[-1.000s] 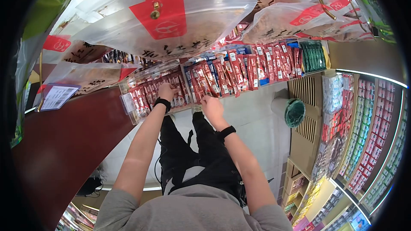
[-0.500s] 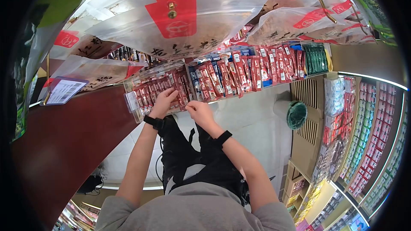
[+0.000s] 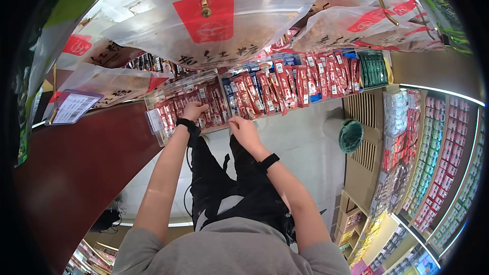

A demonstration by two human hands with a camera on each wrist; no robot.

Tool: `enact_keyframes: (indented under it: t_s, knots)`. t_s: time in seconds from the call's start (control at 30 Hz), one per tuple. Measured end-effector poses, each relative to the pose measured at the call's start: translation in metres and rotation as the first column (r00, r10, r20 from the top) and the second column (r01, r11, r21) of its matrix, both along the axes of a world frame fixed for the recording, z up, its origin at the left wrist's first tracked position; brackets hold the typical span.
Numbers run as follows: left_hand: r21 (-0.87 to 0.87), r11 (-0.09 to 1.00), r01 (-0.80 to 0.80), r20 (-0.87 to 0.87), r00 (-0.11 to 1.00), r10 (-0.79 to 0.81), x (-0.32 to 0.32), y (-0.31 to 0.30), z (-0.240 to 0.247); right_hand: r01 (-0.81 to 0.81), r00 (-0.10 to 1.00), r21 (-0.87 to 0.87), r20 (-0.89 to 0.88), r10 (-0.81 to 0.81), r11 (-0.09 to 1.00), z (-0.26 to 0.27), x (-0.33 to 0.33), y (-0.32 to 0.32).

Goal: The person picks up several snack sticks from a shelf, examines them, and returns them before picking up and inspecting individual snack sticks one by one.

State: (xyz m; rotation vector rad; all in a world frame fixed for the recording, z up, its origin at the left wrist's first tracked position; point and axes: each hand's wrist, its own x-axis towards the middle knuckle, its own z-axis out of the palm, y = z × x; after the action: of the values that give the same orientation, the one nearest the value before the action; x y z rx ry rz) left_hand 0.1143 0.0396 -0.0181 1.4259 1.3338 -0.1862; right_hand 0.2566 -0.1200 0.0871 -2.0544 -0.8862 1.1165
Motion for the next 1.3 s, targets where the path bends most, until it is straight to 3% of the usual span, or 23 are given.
enact_keyframes:
  t_s: [0.07,0.13,0.17,0.27,0.3,0.33,0.4,0.47,0.57,0.6,0.63,0.67,0.7,0.73,0.77,0.9,0.97,1.1,1.17,1.2,1.27,1.3]
  knots:
    - [-0.036,0.999,-0.004,-0.030,1.000,0.003,0.004,-0.004,0.007,-0.019,1.000,-0.043,-0.007,0.018,0.999,0.004,0.001,-0.002]
    - [0.092,0.995,-0.025,0.175,0.985,0.008,0.009,-0.013,0.030,-0.104,0.993,0.077,-0.049,0.108,0.992,0.009,0.000,0.000]
    - [0.120,0.992,0.038,0.085,0.995,-0.048,0.011,-0.015,0.049,-0.101,0.993,0.077,-0.050,0.105,0.992,0.009,-0.003,0.001]
    - [0.131,0.987,-0.090,0.161,0.985,0.069,0.014,-0.033,0.073,-0.176,0.983,0.166,0.083,0.164,0.970,0.010,-0.018,0.010]
    - [0.268,0.962,-0.046,0.155,0.988,0.004,0.016,-0.038,0.088,-0.246,0.967,0.132,0.096,0.234,0.960,0.011,-0.022,0.015]
    - [0.272,0.961,-0.049,0.149,0.989,0.008,0.015,-0.043,0.095,-0.315,0.947,0.098,0.106,0.305,0.944,0.011,-0.026,0.019]
    - [0.223,0.967,-0.119,0.194,0.978,0.075,0.014,-0.049,0.106,-0.314,0.950,0.064,0.020,0.313,0.947,0.000,-0.031,0.024]
    - [0.271,0.955,-0.123,0.206,0.976,0.067,0.010,-0.049,0.112,-0.242,0.943,0.071,-0.219,0.251,0.968,-0.002,-0.033,0.028]
    - [0.183,0.971,-0.156,0.266,0.958,0.103,0.003,-0.051,0.109,-0.208,0.909,0.071,-0.355,0.220,0.975,-0.012,-0.034,0.029]
    - [0.034,0.980,-0.198,0.318,0.932,0.177,0.003,-0.051,0.109,-0.210,0.908,0.070,-0.355,0.221,0.975,-0.007,-0.031,0.031]
    - [-0.117,0.966,-0.229,0.356,0.899,0.256,0.003,-0.050,0.109,-0.181,0.846,0.025,-0.505,0.169,0.983,0.000,-0.026,0.031]
    - [-0.117,0.966,-0.231,0.357,0.898,0.258,0.001,-0.047,0.110,-0.160,0.761,-0.024,-0.640,0.107,0.987,0.006,-0.022,0.032]
    - [-0.263,0.940,-0.219,0.361,0.881,0.306,-0.004,-0.043,0.115,-0.162,0.761,-0.024,-0.640,0.109,0.987,0.002,-0.019,0.030]
    - [-0.403,0.893,-0.200,0.358,0.864,0.355,-0.006,-0.040,0.117,-0.127,0.667,-0.037,-0.743,0.057,0.991,-0.002,-0.016,0.028]
    - [-0.350,0.915,-0.202,0.388,0.858,0.338,-0.007,-0.041,0.116,-0.094,0.558,-0.056,-0.830,0.006,0.994,-0.007,-0.014,0.025]
    - [-0.224,0.960,-0.170,0.386,0.888,0.248,-0.012,-0.040,0.108,-0.087,0.605,-0.103,-0.796,-0.029,0.991,0.002,-0.014,0.025]
    - [-0.182,0.960,-0.212,0.346,0.900,0.264,-0.011,-0.040,0.108,-0.148,0.740,0.000,-0.663,0.111,0.989,0.012,-0.016,0.029]
    - [-0.163,0.957,-0.241,0.290,0.915,0.280,-0.013,-0.039,0.095,-0.181,0.783,0.057,-0.596,0.179,0.982,-0.013,-0.022,0.024]
    - [-0.060,0.979,-0.193,0.221,0.954,0.202,-0.020,-0.034,0.067,-0.056,0.872,-0.034,-0.489,0.033,0.998,-0.024,-0.026,0.021]
    - [-0.061,0.980,-0.191,0.222,0.954,0.200,-0.022,-0.029,0.056,-0.054,0.872,-0.035,-0.488,0.030,0.998,-0.022,-0.025,0.020]
    - [0.210,0.978,-0.013,0.059,0.998,0.001,-0.020,-0.018,0.042,-0.087,0.948,-0.011,-0.310,0.079,0.996,-0.014,-0.022,0.018]
    - [0.208,0.976,0.062,-0.008,0.998,-0.061,-0.016,-0.012,0.042,-0.084,0.948,-0.012,-0.308,0.077,0.996,-0.013,-0.021,0.015]
